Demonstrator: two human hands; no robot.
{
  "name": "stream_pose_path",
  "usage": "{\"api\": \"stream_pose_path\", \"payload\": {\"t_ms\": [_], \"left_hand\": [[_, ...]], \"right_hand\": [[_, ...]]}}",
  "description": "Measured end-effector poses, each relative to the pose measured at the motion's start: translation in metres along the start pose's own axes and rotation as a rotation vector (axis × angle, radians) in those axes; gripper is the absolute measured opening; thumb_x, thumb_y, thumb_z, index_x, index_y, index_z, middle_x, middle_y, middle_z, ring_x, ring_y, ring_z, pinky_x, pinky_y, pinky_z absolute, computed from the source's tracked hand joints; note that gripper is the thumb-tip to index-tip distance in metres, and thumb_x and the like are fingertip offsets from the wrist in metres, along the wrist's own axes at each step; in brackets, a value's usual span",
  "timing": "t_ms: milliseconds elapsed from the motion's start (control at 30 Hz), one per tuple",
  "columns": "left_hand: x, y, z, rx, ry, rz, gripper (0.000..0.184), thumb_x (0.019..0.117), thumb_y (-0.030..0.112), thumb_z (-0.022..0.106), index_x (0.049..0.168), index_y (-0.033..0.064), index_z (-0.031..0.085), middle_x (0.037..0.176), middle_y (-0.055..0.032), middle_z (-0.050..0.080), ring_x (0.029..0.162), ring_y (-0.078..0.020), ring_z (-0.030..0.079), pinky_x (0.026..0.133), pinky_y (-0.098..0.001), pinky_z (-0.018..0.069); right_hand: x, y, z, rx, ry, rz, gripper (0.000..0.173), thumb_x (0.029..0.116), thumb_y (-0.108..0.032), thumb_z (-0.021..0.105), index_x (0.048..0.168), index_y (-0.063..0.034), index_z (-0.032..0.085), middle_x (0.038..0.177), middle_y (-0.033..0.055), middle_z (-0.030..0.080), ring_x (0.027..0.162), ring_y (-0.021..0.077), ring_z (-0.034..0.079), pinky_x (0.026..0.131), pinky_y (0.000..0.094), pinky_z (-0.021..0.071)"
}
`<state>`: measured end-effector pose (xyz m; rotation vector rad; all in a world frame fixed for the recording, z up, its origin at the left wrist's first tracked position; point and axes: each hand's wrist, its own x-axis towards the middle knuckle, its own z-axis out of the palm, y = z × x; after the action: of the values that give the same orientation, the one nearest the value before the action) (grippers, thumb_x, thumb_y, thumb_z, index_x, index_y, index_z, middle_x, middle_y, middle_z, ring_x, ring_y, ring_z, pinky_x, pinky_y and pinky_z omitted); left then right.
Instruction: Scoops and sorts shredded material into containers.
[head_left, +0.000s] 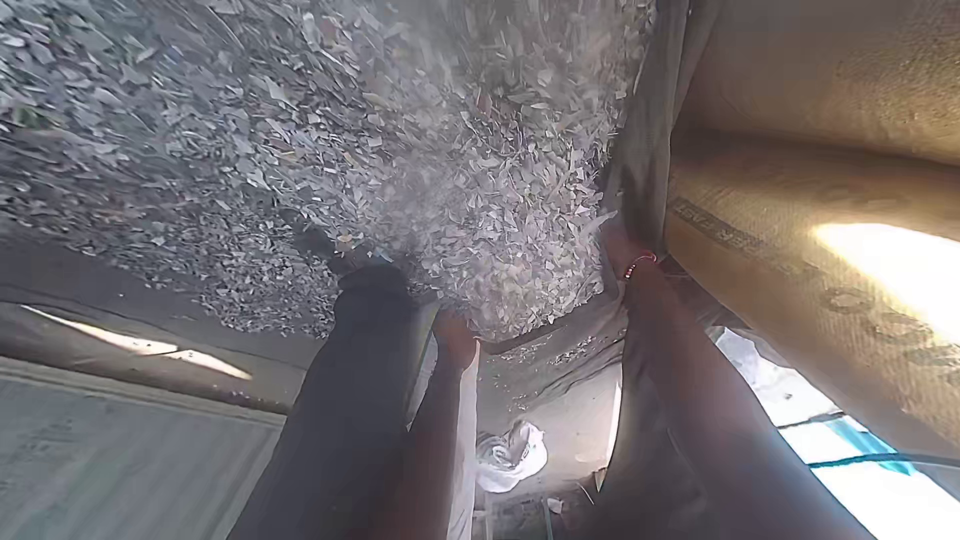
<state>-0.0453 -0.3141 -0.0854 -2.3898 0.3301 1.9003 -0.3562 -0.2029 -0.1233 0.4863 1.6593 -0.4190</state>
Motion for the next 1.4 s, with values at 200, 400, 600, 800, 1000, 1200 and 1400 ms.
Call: {"api": "stream_pose_path", "payload": {"t_ms": [200,400,600,800,1000,1200,1400], "left_hand": [[0.072,0.020,0.039,-0.095,0.239,0.058,0.087,0.0953,0.082,0.008,0.161,0.0291,0.030,0.164,-0.0078,0.038,0.150,-0.0292,0.037,0.114,-0.0654,0.0370],[0.011,0.031,0.034,-0.151,0.301,0.247,0.077,0.1061,0.061,0.000,0.158,0.0131,0.029,0.153,-0.0160,0.043,0.135,-0.0268,0.048,0.106,-0.0516,0.0451],[-0.149,0.051,-0.007,-0.122,0.078,0.544,0.069,0.1060,0.059,0.021,0.142,0.0028,0.040,0.117,-0.0114,0.060,0.105,-0.0183,0.062,0.086,-0.0440,0.0548],[-0.337,0.084,0.031,0.058,0.064,0.535,0.078,0.1077,0.055,-0.004,0.157,-0.0005,0.019,0.146,-0.0245,0.043,0.124,-0.0252,0.053,0.098,-0.0433,0.0484],[-0.485,0.021,0.007,-0.040,0.061,0.615,0.084,0.1021,0.065,-0.008,0.149,0.0121,0.038,0.125,-0.0120,0.059,0.105,-0.0202,0.061,0.085,-0.0456,0.0537],[-0.518,-0.066,-0.027,-0.213,0.040,0.588,0.076,0.1079,0.057,0.001,0.149,0.0117,0.045,0.138,-0.0179,0.058,0.122,-0.0293,0.059,0.096,-0.0555,0.0519],[-0.538,-0.140,-0.055,-0.524,0.101,0.422,0.058,0.1144,0.038,0.017,0.145,-0.0002,0.048,0.138,-0.0252,0.054,0.123,-0.0329,0.055,0.101,-0.0523,0.0476]], "right_hand": [[0.022,0.004,0.025,0.080,0.123,-0.117,0.060,0.1139,-0.042,0.019,0.163,-0.0080,0.026,0.169,0.0127,0.026,0.157,0.0225,0.023,0.127,0.0455,0.0173],[-0.018,0.039,0.018,0.117,0.073,-0.243,0.050,0.1144,-0.021,0.022,0.160,-0.0005,0.028,0.164,0.0188,0.033,0.151,0.0240,0.033,0.123,0.0415,0.0278],[-0.171,0.057,-0.016,0.211,0.141,-0.649,0.045,0.1069,-0.004,0.029,0.143,0.0211,0.040,0.144,0.0315,0.050,0.135,0.0145,0.051,0.114,0.0215,0.0373],[-0.333,0.055,-0.079,0.227,0.172,-0.825,0.043,0.1055,0.001,0.032,0.139,0.0237,0.044,0.145,0.0397,0.048,0.140,0.0397,0.048,0.121,0.0386,0.0324],[-0.446,0.085,-0.152,0.302,0.014,-0.866,0.051,0.1117,-0.014,0.020,0.153,0.0133,0.032,0.158,0.0305,0.037,0.149,0.0285,0.038,0.124,0.0354,0.0271],[-0.523,0.105,-0.192,0.079,0.054,-1.005,0.049,0.1086,-0.014,0.040,0.154,0.0047,0.033,0.147,0.0222,0.052,0.135,0.0209,0.053,0.114,0.0367,0.0439],[-0.587,0.101,-0.153,-0.093,0.031,-0.905,0.046,0.1130,-0.023,0.021,0.151,-0.0031,0.037,0.139,0.0151,0.054,0.122,0.0176,0.056,0.101,0.0392,0.0500]]}}
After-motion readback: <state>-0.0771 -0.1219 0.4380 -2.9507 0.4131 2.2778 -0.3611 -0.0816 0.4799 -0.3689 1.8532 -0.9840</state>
